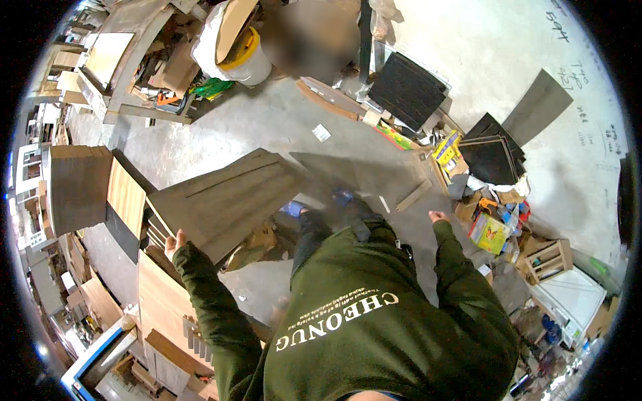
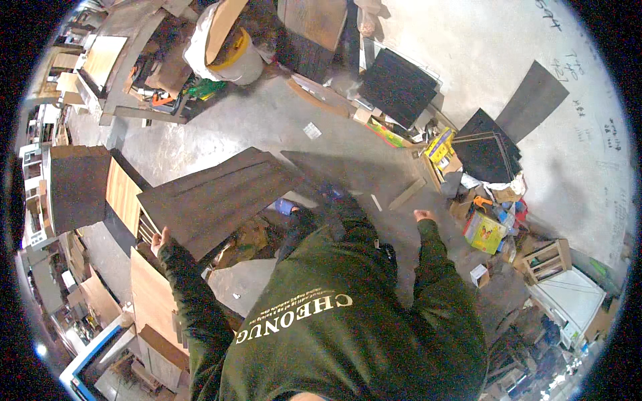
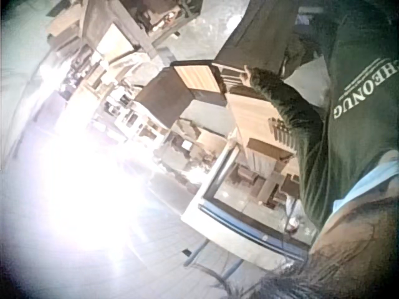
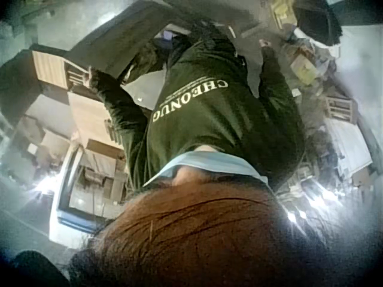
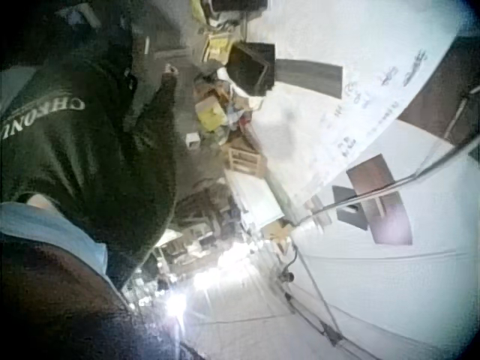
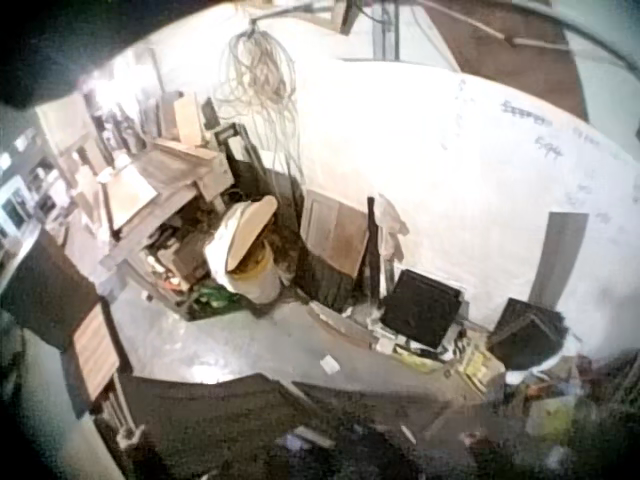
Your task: The person picks up, flips, and organizes wood cabinet panels and frame components on a large work table while coworkers perform similar tasks nearby.
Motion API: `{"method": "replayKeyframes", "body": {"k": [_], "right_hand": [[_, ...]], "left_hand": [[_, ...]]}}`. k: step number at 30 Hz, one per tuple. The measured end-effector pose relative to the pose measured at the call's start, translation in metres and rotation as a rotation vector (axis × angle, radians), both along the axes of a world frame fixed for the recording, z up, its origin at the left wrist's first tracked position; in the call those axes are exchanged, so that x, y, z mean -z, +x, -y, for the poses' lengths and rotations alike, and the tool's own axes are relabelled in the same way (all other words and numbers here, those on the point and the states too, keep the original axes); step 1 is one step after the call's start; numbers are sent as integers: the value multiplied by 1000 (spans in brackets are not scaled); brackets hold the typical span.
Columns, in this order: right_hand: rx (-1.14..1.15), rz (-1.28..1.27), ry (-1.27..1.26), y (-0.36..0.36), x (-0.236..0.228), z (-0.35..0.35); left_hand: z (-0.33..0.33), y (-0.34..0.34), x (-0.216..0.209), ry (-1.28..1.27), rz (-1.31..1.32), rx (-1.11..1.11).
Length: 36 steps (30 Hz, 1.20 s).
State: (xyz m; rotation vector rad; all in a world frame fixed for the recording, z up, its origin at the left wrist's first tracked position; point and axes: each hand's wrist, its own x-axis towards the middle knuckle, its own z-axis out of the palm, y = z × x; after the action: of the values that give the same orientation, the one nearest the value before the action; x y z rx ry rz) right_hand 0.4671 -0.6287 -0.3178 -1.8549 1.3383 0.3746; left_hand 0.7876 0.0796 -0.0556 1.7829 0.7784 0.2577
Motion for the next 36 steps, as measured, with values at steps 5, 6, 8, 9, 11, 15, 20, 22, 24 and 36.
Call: {"method": "replayKeyframes", "body": {"k": [5, 6, 8, 9, 11, 15, 20, 22, 24, 36], "right_hand": [[-228, 123, 262, 64, -30, -84], [-362, 84, 271, 105, -53, -104], [-546, 88, 274, 164, -88, -144], [-603, 142, 264, 188, -92, -153], [-643, 243, 278, 232, -99, -167], [-657, 343, 438, 280, -92, -173], [-1012, 161, 756, 331, -37, -166], [-1094, -14, 789, 356, -10, -176], [-1243, -56, 739, 377, 10, -193], [-1572, 43, 890, 396, 117, -363]], "left_hand": [[-22, -6, 37, 0, 146, 91], [-18, -5, 44, 132, 48, 91], [-40, -15, 69, 134, 52, 35], [-63, -23, 87, 262, -103, 42], [-55, -22, 65, 264, -222, -24], [-46, -59, -27, 504, 157, -93], [-17, -163, -93, 736, 90, -346], [16, -211, -93, 775, -11, -468], [62, -256, -91, 751, -70, -588], [381, -426, -64, 134, -496, -846]]}}
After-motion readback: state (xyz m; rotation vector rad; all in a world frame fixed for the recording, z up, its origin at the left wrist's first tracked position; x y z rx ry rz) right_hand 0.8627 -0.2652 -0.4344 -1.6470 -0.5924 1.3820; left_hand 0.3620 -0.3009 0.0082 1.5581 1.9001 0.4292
